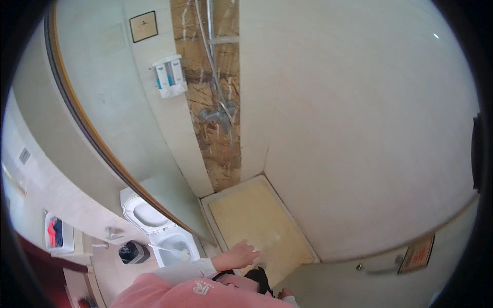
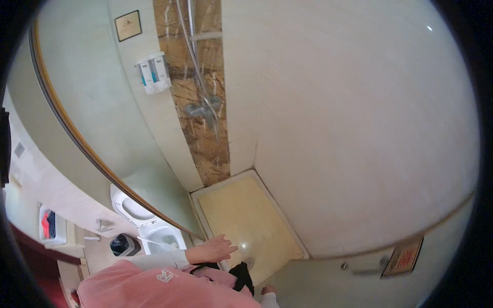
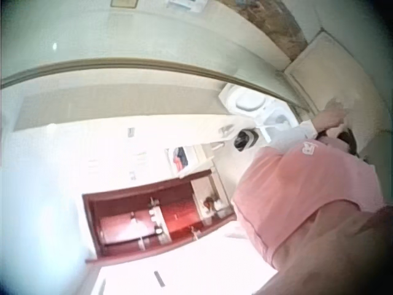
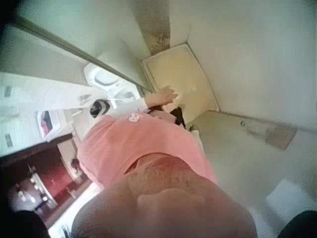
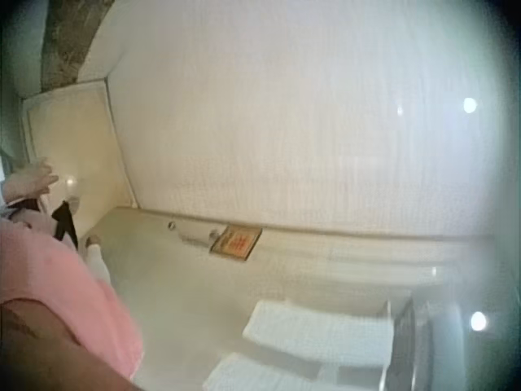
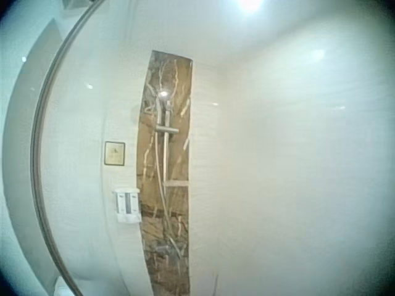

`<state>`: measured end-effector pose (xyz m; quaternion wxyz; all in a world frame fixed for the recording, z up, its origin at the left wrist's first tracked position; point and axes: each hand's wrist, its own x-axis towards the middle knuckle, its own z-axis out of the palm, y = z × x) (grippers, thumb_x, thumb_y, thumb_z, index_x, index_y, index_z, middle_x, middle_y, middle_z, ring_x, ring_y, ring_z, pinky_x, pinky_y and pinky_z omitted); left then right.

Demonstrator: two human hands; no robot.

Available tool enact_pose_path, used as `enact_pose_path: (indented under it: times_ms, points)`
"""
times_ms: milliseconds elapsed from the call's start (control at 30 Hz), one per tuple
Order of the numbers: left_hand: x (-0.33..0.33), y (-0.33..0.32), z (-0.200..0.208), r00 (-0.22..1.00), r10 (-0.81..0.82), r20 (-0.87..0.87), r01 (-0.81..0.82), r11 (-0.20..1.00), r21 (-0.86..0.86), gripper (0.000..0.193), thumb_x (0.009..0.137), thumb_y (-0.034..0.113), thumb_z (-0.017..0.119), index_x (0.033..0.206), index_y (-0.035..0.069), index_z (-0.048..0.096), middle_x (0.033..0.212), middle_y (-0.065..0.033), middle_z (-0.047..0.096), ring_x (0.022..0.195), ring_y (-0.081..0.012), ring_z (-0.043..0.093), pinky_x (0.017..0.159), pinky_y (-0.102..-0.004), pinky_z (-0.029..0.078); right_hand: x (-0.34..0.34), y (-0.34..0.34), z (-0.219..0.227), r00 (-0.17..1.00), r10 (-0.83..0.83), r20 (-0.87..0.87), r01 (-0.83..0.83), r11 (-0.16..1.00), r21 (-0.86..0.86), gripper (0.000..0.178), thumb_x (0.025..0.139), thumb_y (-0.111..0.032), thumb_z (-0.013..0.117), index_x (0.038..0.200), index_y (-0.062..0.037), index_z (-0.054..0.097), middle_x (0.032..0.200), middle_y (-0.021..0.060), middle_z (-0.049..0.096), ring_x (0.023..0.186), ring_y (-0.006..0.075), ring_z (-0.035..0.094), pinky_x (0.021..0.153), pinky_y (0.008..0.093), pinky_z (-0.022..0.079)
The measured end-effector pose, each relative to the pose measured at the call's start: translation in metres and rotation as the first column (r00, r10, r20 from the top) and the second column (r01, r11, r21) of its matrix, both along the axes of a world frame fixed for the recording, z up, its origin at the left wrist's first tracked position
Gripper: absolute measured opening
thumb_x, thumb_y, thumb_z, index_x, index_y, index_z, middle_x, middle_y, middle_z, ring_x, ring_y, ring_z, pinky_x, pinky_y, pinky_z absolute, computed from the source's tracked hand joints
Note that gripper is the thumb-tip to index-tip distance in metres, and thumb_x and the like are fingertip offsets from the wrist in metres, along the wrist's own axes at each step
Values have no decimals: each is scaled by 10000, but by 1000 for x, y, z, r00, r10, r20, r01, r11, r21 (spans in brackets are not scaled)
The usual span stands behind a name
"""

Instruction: The person scrubs the inside of a toilet bowl with a brush, rinses the toilet and the floor using a handheld showerhead, and scrubs the floor and wall tiles with the brush while spraying water.

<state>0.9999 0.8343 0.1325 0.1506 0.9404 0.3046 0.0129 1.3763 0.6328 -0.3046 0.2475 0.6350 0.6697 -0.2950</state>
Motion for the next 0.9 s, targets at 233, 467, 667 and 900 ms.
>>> enact_pose_path:
  times_ms: [233, 467, 667, 900]
  points:
    - [-60, 33, 13, 880, 462, -110, -475, 862, -179, 393, 827, 317, 563, 1150, 99, 511, 910, -139, 613, 861, -308, 593, 748, -426, 445, -69, 297, 160, 24, -624, -781, 842, 434, -320, 201, 799, -206, 557, 672, -56, 514, 600, 29, 508, 555, 154, 494, 492, 289, 394]
    - [-84, 93, 0, 775, 631, -46, -628, 759, -173, 385, 844, 339, 535, 1156, 112, 528, 893, -142, 625, 855, -328, 599, 742, -438, 462, -191, 576, 482, 220, 340, -914, 711, 585, 389, 275, 932, -227, 487, 1035, 11, 580, 857, 42, 589, 767, 76, 499, 665, 226, 416]
    - [-121, 127, -12, 556, 814, 166, -808, 577, -122, 410, 835, 302, 559, 1180, 83, 524, 920, -160, 628, 869, -340, 588, 753, -425, 471, -328, 658, 749, 154, 869, -469, 388, 384, 838, 397, 890, -183, 533, 1246, -27, 455, 1140, 95, 548, 944, 160, 541, 751, 264, 450]
    - [-127, 132, 17, 292, 955, 57, -897, 293, -332, 333, 828, 247, 546, 1119, 84, 543, 933, -188, 609, 849, -372, 581, 749, -433, 475, -477, 727, 957, -215, 941, -263, 405, 331, 852, 458, 870, -228, 569, 1233, 18, 436, 1097, 152, 540, 948, 185, 538, 784, 298, 459]
